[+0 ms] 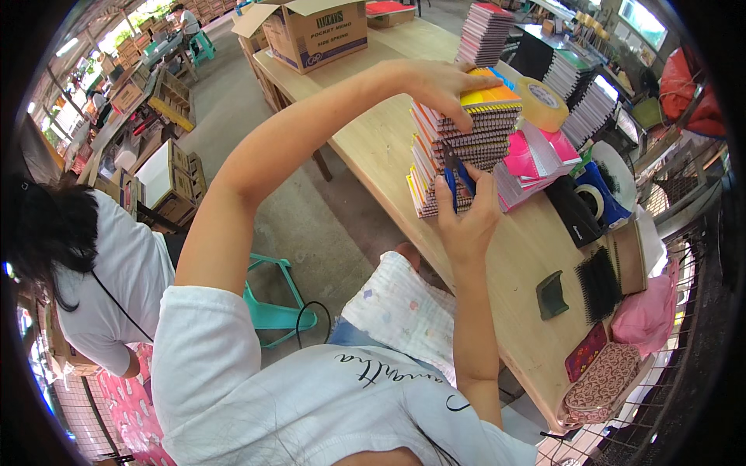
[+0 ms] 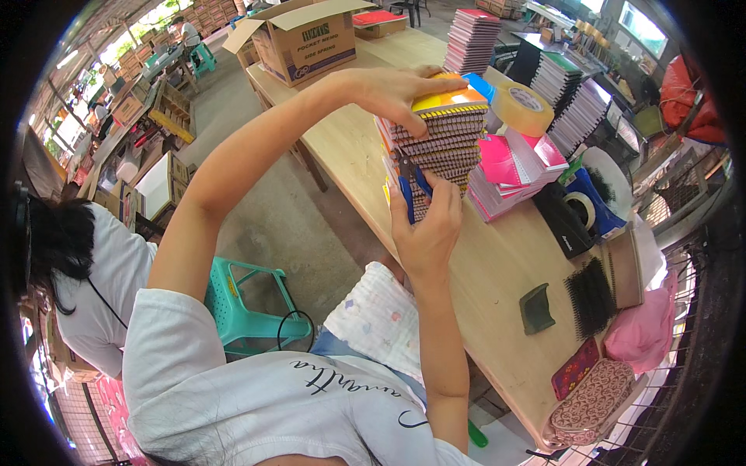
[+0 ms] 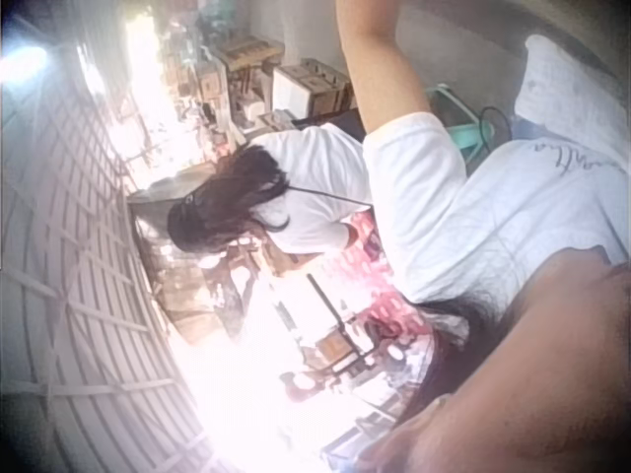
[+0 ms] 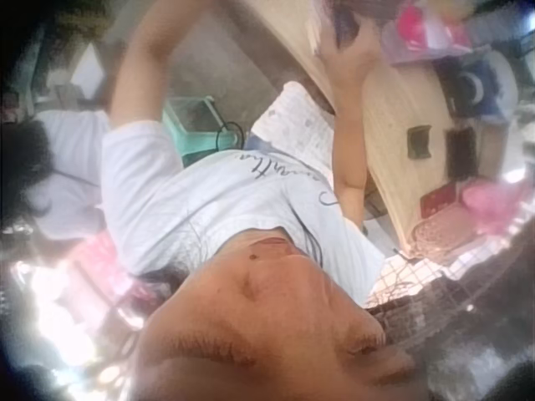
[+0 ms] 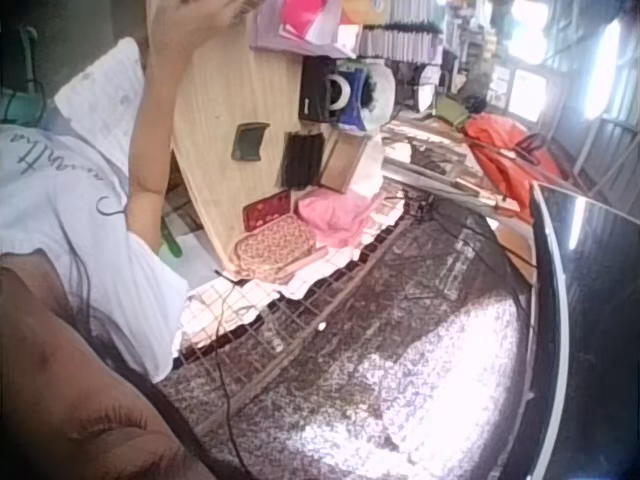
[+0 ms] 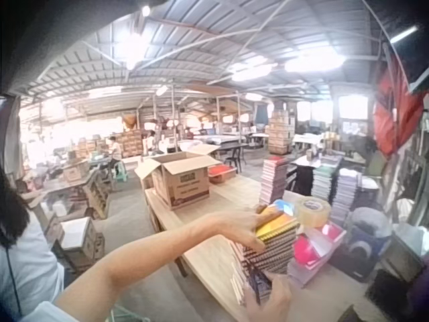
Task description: The person uses blue-handled shears to trim the excess wire from a stack of spiral-bound notebooks, handling individual notebooks and then restacking them.
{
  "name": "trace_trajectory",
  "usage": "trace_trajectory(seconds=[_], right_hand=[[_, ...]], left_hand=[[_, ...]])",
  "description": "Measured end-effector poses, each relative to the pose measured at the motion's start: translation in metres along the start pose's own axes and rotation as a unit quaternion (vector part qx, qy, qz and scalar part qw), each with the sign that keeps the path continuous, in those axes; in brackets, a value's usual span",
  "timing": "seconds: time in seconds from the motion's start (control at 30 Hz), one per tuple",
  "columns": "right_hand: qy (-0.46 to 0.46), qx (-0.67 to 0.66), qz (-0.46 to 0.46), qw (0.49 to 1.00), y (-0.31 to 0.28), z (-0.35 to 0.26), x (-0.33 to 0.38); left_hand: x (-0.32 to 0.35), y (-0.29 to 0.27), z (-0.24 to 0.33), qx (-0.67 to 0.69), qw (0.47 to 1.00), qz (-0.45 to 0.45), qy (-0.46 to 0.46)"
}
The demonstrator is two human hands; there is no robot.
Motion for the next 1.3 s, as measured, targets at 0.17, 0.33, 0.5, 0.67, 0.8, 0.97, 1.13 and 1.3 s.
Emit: trace_trajectory(seconds=[0.17, 0.33, 0.5, 0.67, 0.8, 0.97, 1.13, 1.3], right_hand=[[-0.038, 0.044, 0.009, 0.998, 0.007, -0.001, 0.003], [0.365, -0.413, -0.202, 0.809, 0.035, 0.04, 0.016], [0.078, -0.102, -0.028, 0.991, 0.002, 0.014, 0.005], [-0.011, 0.031, 0.029, 0.999, 0.005, 0.014, 0.008], [0.368, -0.354, -0.183, 0.84, 0.035, 0.049, 0.022], [0.195, -0.215, -0.085, 0.953, 0.017, 0.035, 0.013], [-0.026, 0.057, 0.016, 0.998, 0.011, 0.008, 0.02], [0.201, -0.146, -0.095, 0.964, 0.03, 0.035, 0.029]], left_hand=[[0.0, -0.001, -0.002, 0.011, 1.0, -0.005, 0.003], [0.002, -0.001, 0.001, -0.005, 1.0, 0.003, 0.002], [0.004, 0.0, 0.001, -0.024, 0.999, 0.032, 0.021], [0.003, -0.002, 0.001, -0.003, 0.999, 0.025, 0.02], [0.003, 0.001, 0.002, -0.034, 0.998, 0.031, 0.033], [0.005, 0.0, 0.003, -0.019, 0.999, 0.029, 0.02], [0.003, -0.001, 0.002, -0.011, 0.999, 0.026, 0.032], [0.001, 0.0, 0.003, -0.024, 0.998, 0.033, 0.041]])
Point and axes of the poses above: each hand's wrist, its own x-axis away from the middle knuckle, its own y-axis out of the palm, z = x × y, the point moved 6 cm from there along -x, towards the middle knuckle, and after that the axes turned 4 degrees about x, right-handed, at the moved point
